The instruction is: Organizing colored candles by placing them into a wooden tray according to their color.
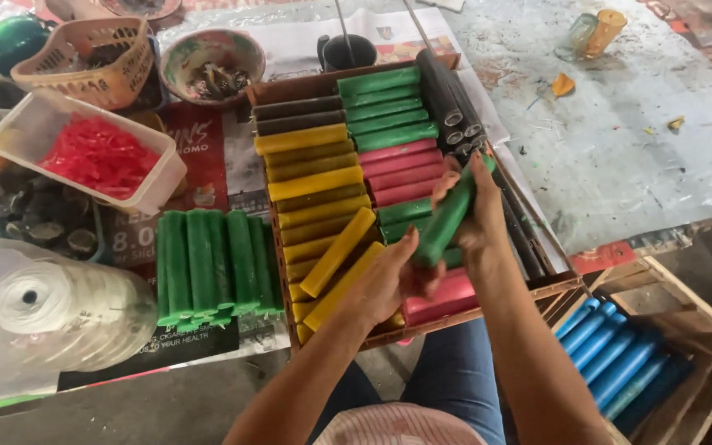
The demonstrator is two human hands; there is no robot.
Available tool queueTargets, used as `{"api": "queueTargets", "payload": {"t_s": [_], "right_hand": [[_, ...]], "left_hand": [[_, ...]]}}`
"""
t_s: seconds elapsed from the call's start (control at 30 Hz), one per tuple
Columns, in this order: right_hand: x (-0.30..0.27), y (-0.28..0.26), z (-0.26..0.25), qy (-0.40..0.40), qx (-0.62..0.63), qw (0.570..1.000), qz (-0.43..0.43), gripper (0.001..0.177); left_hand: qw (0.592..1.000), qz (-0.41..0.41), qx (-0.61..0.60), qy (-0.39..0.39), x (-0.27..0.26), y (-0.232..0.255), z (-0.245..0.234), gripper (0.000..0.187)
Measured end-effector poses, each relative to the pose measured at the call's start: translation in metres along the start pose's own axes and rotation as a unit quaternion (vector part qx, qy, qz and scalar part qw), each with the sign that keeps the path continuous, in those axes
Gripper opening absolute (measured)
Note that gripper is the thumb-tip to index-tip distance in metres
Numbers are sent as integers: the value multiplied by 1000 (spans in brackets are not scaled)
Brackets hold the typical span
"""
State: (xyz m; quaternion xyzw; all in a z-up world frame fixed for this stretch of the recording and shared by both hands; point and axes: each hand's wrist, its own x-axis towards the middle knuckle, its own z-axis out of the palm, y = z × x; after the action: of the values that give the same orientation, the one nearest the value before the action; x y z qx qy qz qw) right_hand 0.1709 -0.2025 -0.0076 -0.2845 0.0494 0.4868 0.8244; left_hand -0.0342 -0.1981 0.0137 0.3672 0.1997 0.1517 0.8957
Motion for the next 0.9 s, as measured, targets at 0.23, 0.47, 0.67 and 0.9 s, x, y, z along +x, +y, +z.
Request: {"api": "queueTargets", "payload": {"t_s": [0.23, 0.47, 0.67, 0.9], "right_hand": [[40, -13, -43, -50, 225, 965, 124, 41], [38, 1, -51, -45, 235, 960, 143, 45], [-7, -1, -8, 55, 84, 995, -14, 46], [-42, 34, 47, 109, -252, 945, -180, 39]], "left_hand": [[859, 304, 410, 38, -17, 20, 18, 59], [813, 420, 399, 62, 12, 12, 7, 36], [856, 339, 365, 137, -5, 49, -8, 31], [824, 115, 554, 32, 14, 20, -7, 79]]}}
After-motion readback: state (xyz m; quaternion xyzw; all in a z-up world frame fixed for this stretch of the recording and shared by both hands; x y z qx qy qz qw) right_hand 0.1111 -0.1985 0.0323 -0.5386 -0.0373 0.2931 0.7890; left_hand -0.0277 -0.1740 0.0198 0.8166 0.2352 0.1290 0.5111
